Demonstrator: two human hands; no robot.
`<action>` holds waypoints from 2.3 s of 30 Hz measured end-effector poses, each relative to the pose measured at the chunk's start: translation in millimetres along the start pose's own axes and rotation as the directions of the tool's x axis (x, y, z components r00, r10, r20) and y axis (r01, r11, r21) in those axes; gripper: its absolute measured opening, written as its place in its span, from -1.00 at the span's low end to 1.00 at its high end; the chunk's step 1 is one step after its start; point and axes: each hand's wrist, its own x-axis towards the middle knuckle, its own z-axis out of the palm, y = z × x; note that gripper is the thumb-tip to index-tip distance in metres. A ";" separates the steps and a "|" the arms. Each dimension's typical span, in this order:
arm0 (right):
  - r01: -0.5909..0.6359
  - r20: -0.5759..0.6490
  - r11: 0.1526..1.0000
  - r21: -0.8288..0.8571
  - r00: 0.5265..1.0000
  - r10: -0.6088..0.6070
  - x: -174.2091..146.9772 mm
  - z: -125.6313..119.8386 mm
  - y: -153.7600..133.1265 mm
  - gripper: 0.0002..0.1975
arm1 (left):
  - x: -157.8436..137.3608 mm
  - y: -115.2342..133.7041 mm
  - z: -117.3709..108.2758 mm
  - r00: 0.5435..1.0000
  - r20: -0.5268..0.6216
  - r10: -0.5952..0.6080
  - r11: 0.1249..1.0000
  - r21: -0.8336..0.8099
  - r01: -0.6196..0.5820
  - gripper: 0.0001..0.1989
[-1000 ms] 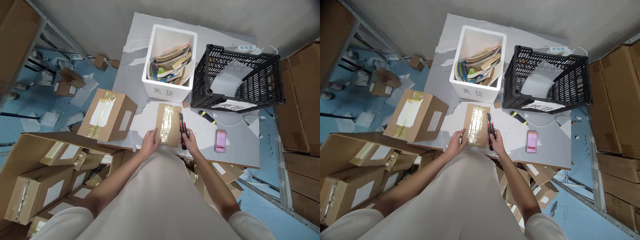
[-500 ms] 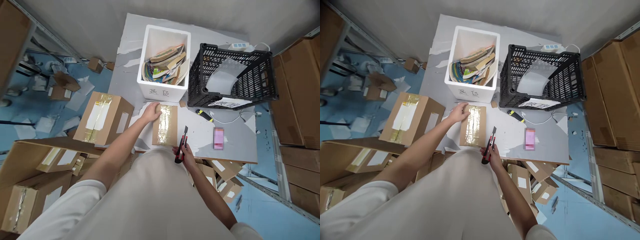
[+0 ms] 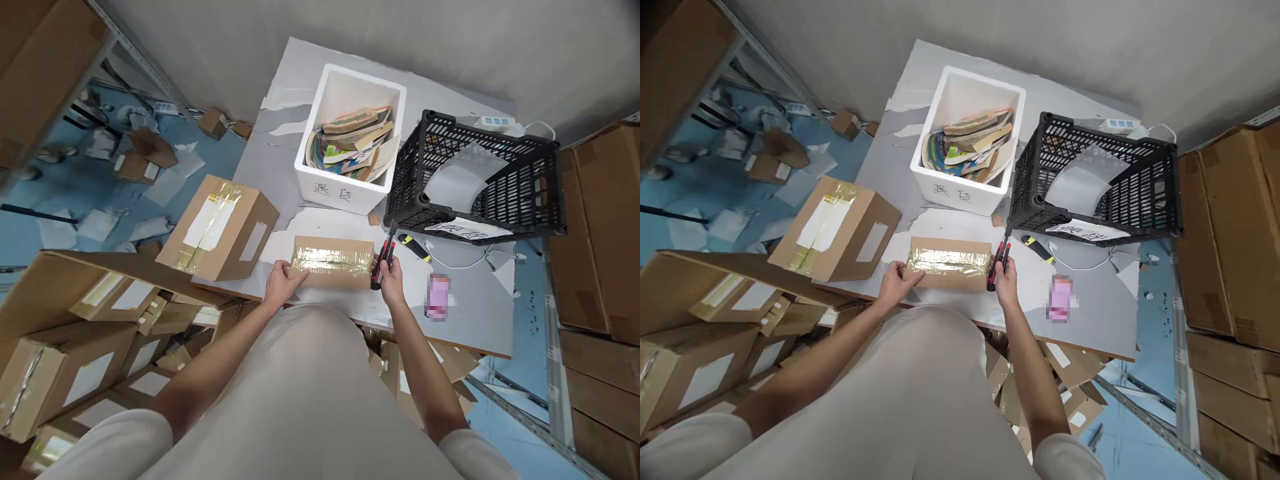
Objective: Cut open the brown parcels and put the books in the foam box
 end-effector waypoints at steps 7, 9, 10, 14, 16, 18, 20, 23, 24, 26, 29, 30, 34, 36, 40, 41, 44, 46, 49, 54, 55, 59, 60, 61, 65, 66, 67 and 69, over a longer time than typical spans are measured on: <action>-0.077 0.024 0.933 -0.352 0.996 0.091 -25.6 -39.1 -3.7 -0.42 | 18.3 29.4 1.8 0.791 0.067 0.609 0.762 0.230 -0.606 -0.15; -0.082 0.071 0.896 -0.436 0.990 0.125 -38.4 -46.7 -5.8 -0.31 | 21.8 36.7 1.7 0.756 0.198 0.624 0.695 0.302 -0.653 0.04; -0.084 0.091 0.879 -0.469 0.985 0.143 -44.3 -48.5 -7.0 -0.28 | 22.3 38.9 2.1 0.754 0.238 0.612 0.680 0.329 -0.655 0.13; -0.086 0.129 0.819 -0.567 0.973 0.191 -60.0 -47.1 -14.6 -0.29 | 20.6 39.9 5.2 0.765 0.291 0.575 0.660 0.387 -0.643 0.27; -0.081 0.135 0.797 -0.599 0.970 0.200 -62.5 -44.4 -20.7 -0.30 | 19.9 38.4 6.4 0.765 0.286 0.577 0.659 0.391 -0.643 0.28; -0.071 0.141 0.764 -0.641 0.968 0.208 -62.4 -42.4 -27.2 -0.32 | 20.0 37.4 7.2 0.763 0.276 0.585 0.664 0.378 -0.645 0.25; -0.043 0.157 0.713 -0.700 0.964 0.213 -62.4 -42.9 -31.5 -0.35 | 20.6 37.2 8.1 0.766 0.257 0.589 0.682 0.350 -0.642 0.22; 0.051 0.245 0.614 -0.787 0.940 0.236 -68.7 -54.4 -29.1 -0.39 | 21.6 37.4 9.6 0.780 0.222 0.585 0.718 0.306 -0.625 0.16; 0.068 0.260 0.594 -0.801 0.935 0.243 -73.1 -61.7 -26.5 -0.40 | 21.8 37.3 10.1 0.783 0.215 0.584 0.727 0.291 -0.622 0.15; 0.030 0.200 0.585 -0.810 0.953 0.228 -83.4 -78.9 -21.7 -0.40 | 22.0 37.0 10.7 0.783 0.212 0.585 0.736 0.267 -0.622 0.13; -0.122 0.004 0.635 -0.763 0.981 0.193 -92.4 -96.0 -22.2 -0.34 | 22.1 36.3 10.6 0.787 0.218 0.576 0.744 0.257 -0.616 0.13; -0.142 -0.024 0.654 -0.743 0.982 0.187 -91.7 -95.8 -24.7 -0.33 | 22.2 36.1 10.5 0.790 0.220 0.572 0.746 0.261 -0.612 0.14; -0.079 0.044 0.685 -0.724 0.986 0.161 -75.0 -69.2 -39.1 -0.33 | 22.8 35.5 10.0 0.778 0.230 0.585 0.734 0.260 -0.628 0.20; -0.035 0.095 0.672 -0.740 0.983 0.157 -67.0 -52.1 -44.5 -0.35 | 22.8 35.4 10.1 0.771 0.230 0.593 0.729 0.254 -0.636 0.21; 0.023 0.140 0.584 -0.812 0.978 0.157 -64.6 -33.7 -49.5 -0.40 | 22.4 35.4 10.0 0.775 0.237 0.585 0.735 0.249 -0.631 0.23; 0.039 0.142 0.554 -0.831 0.979 0.145 -66.1 -32.2 -50.1 -0.40 | 22.2 35.4 9.9 0.777 0.238 0.582 0.738 0.248 -0.628 0.23; 0.078 0.133 0.493 -0.866 0.988 0.077 -71.4 -29.7 -51.3 -0.39 | 22.1 35.4 9.7 0.781 0.233 0.579 0.742 0.246 -0.624 0.22; 0.085 0.123 0.476 -0.876 0.991 0.049 -73.7 -28.1 -51.8 -0.38 | 22.1 35.0 9.7 0.782 0.231 0.579 0.743 0.245 -0.623 0.22; 0.091 0.129 0.428 -0.899 0.990 0.060 -74.3 -24.8 -53.3 -0.39 | 22.3 34.4 10.3 0.780 0.223 0.585 0.744 0.236 -0.625 0.20; 0.140 0.160 0.213 -0.967 0.984 0.081 -71.7 -16.4 -62.0 -0.41 | 22.1 34.7 11.4 0.785 0.216 0.581 0.745 0.248 -0.620 0.16; 0.153 0.168 0.165 -0.974 0.982 0.083 -71.7 -14.3 -64.5 -0.41 | 22.0 34.9 11.6 0.787 0.217 0.578 0.746 0.250 -0.617 0.16; 0.201 0.206 0.058 -0.978 0.972 0.115 -76.0 -7.4 -75.5 -0.40 | 21.8 34.9 12.5 0.792 0.206 0.574 0.758 0.233 -0.610 0.14; 0.204 0.209 0.047 -0.978 0.970 0.128 -77.9 -6.4 -78.2 -0.40 | 21.7 34.7 12.8 0.792 0.202 0.577 0.759 0.224 -0.611 0.15; 0.206 0.210 0.038 -0.978 0.968 0.141 -79.9 -5.6 -80.6 -0.40 | 21.7 34.5 13.0 0.791 0.198 0.579 0.761 0.216 -0.612 0.15; 0.222 0.218 -0.005 -0.975 0.961 0.172 -88.0 -4.5 -86.3 -0.40 | 21.0 34.6 13.6 0.799 0.198 0.568 0.769 0.217 -0.601 0.16; 0.225 0.218 -0.018 -0.974 0.959 0.180 -90.0 -4.3 -86.7 -0.39 | 20.7 34.8 13.6 0.802 0.202 0.561 0.771 0.225 -0.596 0.16; 0.226 0.217 -0.030 -0.974 0.958 0.189 -92.0 -4.1 -86.8 -0.39 | 20.5 35.0 13.5 0.805 0.208 0.556 0.771 0.233 -0.593 0.17; 0.225 0.209 -0.055 -0.973 0.955 0.212 -96.4 -3.9 -86.7 -0.40 | 20.2 35.4 13.3 0.807 0.218 0.549 0.769 0.248 -0.590 0.19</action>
